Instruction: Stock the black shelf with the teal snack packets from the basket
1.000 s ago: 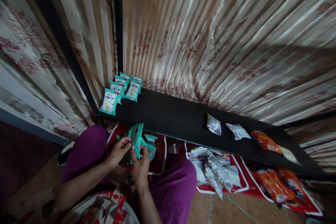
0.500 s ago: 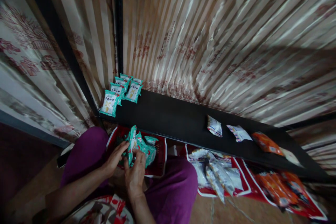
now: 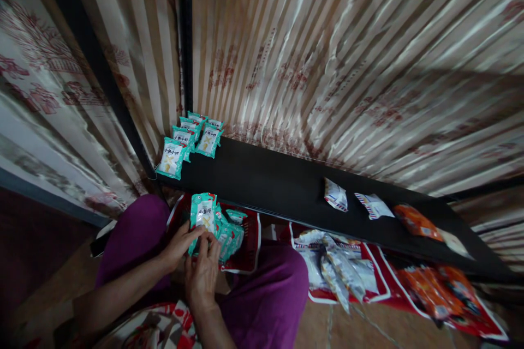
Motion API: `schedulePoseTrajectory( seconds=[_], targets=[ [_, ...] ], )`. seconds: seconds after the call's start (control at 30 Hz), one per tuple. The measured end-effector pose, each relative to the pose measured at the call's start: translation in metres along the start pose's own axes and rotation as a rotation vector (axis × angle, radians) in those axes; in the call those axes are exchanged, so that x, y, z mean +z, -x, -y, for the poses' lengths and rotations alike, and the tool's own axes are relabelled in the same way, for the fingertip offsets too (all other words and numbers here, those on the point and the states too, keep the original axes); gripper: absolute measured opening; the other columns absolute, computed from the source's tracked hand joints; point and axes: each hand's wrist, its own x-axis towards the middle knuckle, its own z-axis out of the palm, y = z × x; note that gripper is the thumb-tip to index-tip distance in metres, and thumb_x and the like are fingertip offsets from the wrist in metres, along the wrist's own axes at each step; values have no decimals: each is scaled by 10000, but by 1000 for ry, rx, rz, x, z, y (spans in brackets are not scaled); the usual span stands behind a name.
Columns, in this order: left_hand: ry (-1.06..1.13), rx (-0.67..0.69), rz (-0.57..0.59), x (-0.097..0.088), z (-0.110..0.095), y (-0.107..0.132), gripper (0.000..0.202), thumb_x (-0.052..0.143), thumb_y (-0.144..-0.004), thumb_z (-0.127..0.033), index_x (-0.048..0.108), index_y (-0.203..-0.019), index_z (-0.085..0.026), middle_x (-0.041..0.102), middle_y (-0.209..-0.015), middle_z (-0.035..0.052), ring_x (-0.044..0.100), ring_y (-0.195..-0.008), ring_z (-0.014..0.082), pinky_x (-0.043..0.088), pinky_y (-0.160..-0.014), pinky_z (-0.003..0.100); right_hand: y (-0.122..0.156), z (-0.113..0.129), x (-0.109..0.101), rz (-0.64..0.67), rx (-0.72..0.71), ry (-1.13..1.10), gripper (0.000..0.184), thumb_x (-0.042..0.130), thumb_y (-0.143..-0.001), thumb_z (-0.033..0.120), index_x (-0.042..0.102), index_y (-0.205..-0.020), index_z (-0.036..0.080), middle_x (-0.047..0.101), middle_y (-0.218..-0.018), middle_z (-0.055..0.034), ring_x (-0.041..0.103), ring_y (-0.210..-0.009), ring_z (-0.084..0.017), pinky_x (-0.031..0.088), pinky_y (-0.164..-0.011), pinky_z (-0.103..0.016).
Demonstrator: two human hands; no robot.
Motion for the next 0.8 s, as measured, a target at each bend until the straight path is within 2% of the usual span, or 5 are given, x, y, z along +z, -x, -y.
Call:
schedulePoseTrajectory(
  seconds=[0.23, 0.43, 0.6, 0.7, 0.8],
  targets=[
    [52, 19, -18, -5, 5, -10, 478, 732, -632, -409, 619, -1006, -133, 693, -1023, 121, 641, -962, 259, 480, -850, 345, 1, 2, -1, 33, -30, -94, 667, 433, -658, 13, 478, -1296, 199, 525, -1216, -114, 479, -1162, -240, 431, -995, -450],
    [42, 12, -30, -9, 8, -14, 489, 748, -606, -392, 620, -999, -130, 705, -970, 103, 651, -912, 250, 487, -825, 346, -5, 2, -5, 8, 17, -191, 316, 408, -833, 119, 599, -1072, 198, 607, -1093, -95, 535, -1074, -205, 447, -949, -414],
    [91, -27, -11, -12, 4, -16, 560, 801, -530, -424, 640, -975, -124, 715, -956, 110, 667, -869, 258, 503, -806, 356, -13, -10, -11, -66, 146, -224, 225, 457, -872, 286, 619, -1002, 201, 629, -1023, -88, 554, -1024, -221, 429, -944, -440],
    [143, -86, 21, -12, -3, -14, 619, 834, -467, -446, 643, -951, -112, 718, -955, 128, 678, -843, 271, 516, -788, 364, -18, -19, -14, -122, 268, -265, 310, 504, -845, 399, 627, -1029, 183, 635, -1059, -110, 555, -1056, -246, 414, -962, -460],
    [171, -113, 60, -11, -8, -12, 652, 847, -449, -448, 641, -967, -111, 714, -980, 138, 681, -860, 283, 521, -792, 368, -22, -25, -17, -92, 405, -381, 403, 517, -825, 474, 633, -1069, 175, 650, -1112, -122, 574, -1074, -252, 424, -963, -441]
  ],
)
